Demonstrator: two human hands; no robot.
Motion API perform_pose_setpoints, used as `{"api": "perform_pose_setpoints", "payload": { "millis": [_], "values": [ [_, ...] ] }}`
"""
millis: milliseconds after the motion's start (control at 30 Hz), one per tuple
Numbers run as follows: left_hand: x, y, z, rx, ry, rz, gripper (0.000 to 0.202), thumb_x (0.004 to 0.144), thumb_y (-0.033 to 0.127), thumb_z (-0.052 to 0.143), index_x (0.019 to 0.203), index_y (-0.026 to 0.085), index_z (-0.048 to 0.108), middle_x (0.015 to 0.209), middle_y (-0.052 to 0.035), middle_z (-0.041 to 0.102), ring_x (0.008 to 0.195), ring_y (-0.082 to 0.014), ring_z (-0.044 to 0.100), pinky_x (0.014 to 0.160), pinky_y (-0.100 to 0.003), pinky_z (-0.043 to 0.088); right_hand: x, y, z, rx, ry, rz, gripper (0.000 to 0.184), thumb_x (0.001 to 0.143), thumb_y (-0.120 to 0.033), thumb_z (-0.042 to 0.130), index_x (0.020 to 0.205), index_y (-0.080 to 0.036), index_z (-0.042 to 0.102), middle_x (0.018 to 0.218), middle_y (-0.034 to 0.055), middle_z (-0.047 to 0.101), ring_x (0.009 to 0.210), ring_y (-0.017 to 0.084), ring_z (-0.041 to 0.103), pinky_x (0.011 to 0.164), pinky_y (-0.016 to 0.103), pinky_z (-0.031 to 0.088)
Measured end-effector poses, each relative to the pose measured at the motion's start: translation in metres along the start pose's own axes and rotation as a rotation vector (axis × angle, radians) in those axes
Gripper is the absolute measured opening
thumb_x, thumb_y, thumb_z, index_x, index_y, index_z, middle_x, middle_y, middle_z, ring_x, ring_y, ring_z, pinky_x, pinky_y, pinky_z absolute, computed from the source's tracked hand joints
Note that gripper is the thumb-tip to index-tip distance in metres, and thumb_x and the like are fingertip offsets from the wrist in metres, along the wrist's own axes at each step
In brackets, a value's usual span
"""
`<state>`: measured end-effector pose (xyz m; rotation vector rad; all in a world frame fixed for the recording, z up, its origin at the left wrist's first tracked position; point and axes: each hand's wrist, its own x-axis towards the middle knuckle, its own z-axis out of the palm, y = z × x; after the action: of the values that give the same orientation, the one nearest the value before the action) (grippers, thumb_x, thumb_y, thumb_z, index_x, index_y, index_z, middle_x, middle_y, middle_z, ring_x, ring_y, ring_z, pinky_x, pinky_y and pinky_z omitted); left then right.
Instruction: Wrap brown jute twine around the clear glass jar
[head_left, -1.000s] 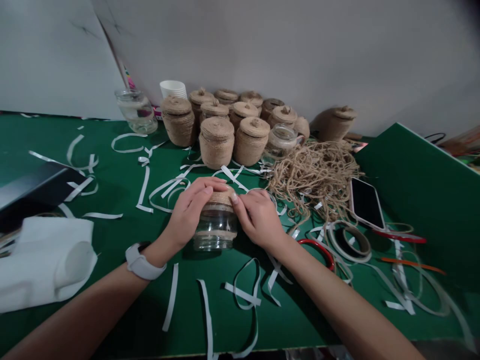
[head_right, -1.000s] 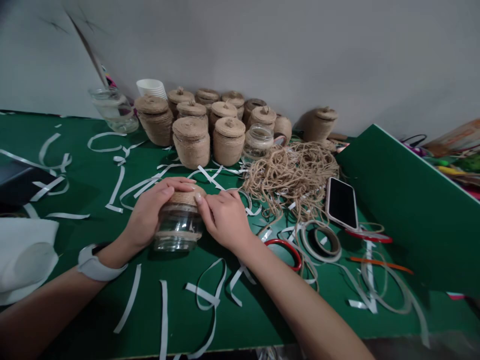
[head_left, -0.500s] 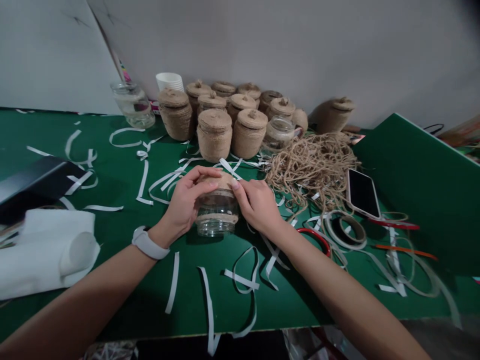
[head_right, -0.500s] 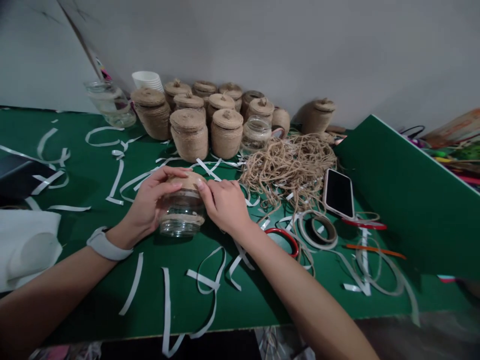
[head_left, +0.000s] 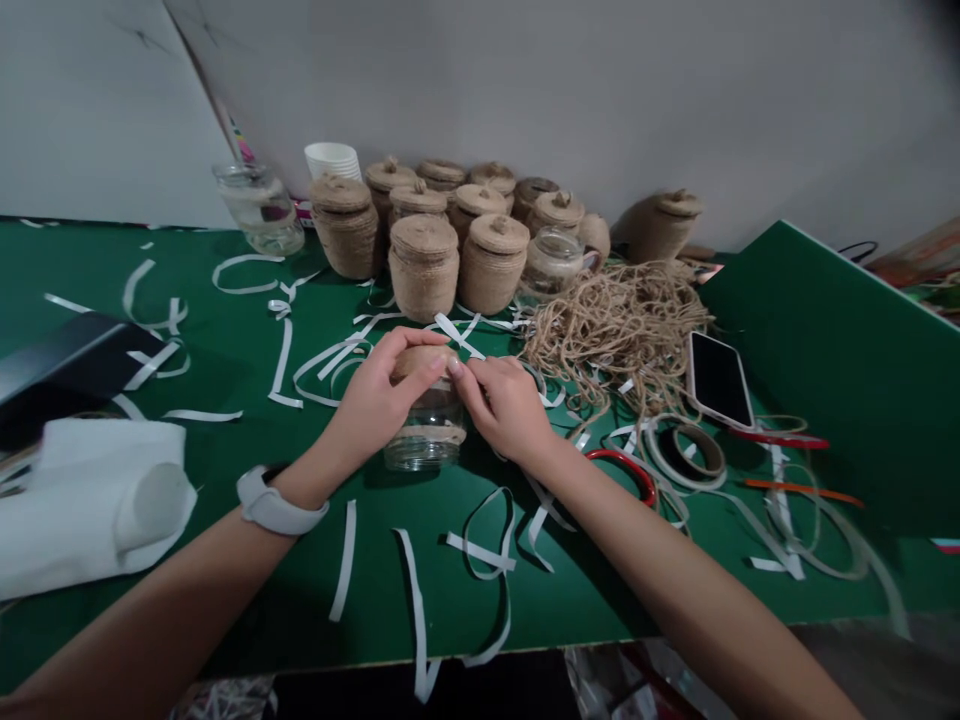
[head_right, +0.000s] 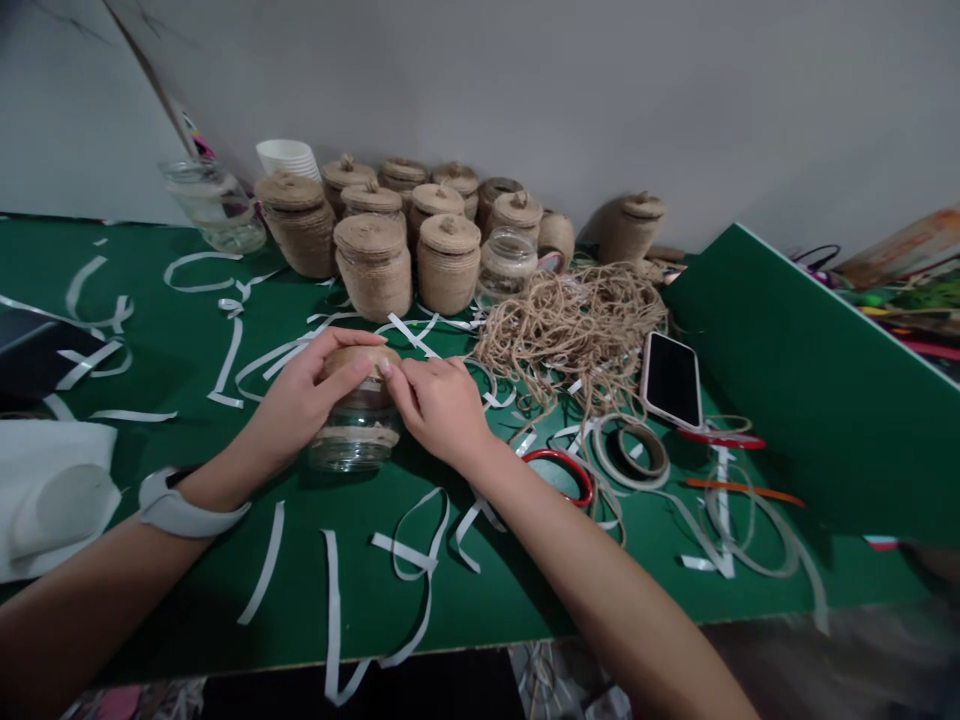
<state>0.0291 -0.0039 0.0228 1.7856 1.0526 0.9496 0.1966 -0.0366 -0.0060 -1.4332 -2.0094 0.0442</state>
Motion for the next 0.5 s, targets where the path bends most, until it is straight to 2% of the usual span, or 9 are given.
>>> {"api": "perform_pose_setpoints", "payload": {
  "millis": [133,233,300,367,433,500],
  "values": [
    [-0.001,-0.009,0.005,-0.276,-0.008,-0.089,0.03,0.089,0.041,0.06,0.11,0.021,0.062,0.106,-0.0055,0.066,0.096,-0.0233,0.065,0.085,-0.037,0.055,0.002,0.006,-0.001,0.022,0.036,0.03,0.054,0.105,-0.043,0.022,0.064,-0.021,0.049,0.056,0.0006,0.053,0.055,0.014,0.047,0.063,0.028,0.03],
    [0.002,-0.015,0.005,-0.382,-0.018,-0.071,0.034,0.094,0.04,0.052,0.123,0.024,0.058,0.123,-0.007,0.063,0.108,-0.0255,0.063,0.09,-0.04,0.055,0.002,0.01,-0.003,0.106,0.042,0.068,0.056,0.105,-0.044,0.018,0.062,-0.021,0.045,0.055,-0.0003,0.051,0.052,0.013,0.044,0.06,0.028,0.03],
    [0.004,-0.015,0.003,-0.279,-0.023,0.033,0.035,0.095,0.036,0.048,0.126,0.025,0.059,0.14,-0.0065,0.055,0.127,-0.028,0.053,0.104,-0.044,0.048,0.002,0.011,-0.004,0.12,0.048,0.067,0.055,0.105,-0.044,0.018,0.062,-0.021,0.044,0.055,-0.0003,0.05,0.052,0.013,0.044,0.06,0.028,0.03],
    [0.006,-0.012,-0.001,-0.11,-0.024,0.161,0.032,0.094,0.031,0.048,0.121,0.025,0.065,0.149,-0.0039,0.049,0.139,-0.028,0.041,0.116,-0.045,0.035,0.001,0.01,-0.004,0.097,0.063,0.047,0.054,0.105,-0.045,0.018,0.063,-0.022,0.044,0.057,0.0002,0.05,0.054,0.014,0.044,0.061,0.029,0.03],
    [0.006,-0.01,-0.005,-0.025,-0.053,0.21,0.03,0.094,0.026,0.046,0.114,0.023,0.069,0.147,-0.0035,0.051,0.14,-0.0269,0.041,0.12,-0.044,0.029,0.0,0.009,-0.004,0.057,0.078,0.032,0.054,0.105,-0.045,0.017,0.065,-0.022,0.045,0.059,0.0009,0.051,0.058,0.015,0.046,0.063,0.03,0.03],
    [0.006,-0.009,-0.007,-0.068,-0.087,0.171,0.03,0.095,0.024,0.044,0.111,0.022,0.07,0.142,-0.0043,0.057,0.135,-0.0261,0.048,0.118,-0.044,0.033,-0.001,0.008,-0.003,0.021,0.09,0.038,0.054,0.105,-0.045,0.016,0.066,-0.022,0.046,0.061,0.0017,0.053,0.061,0.016,0.047,0.065,0.03,0.031]
  ]
}}
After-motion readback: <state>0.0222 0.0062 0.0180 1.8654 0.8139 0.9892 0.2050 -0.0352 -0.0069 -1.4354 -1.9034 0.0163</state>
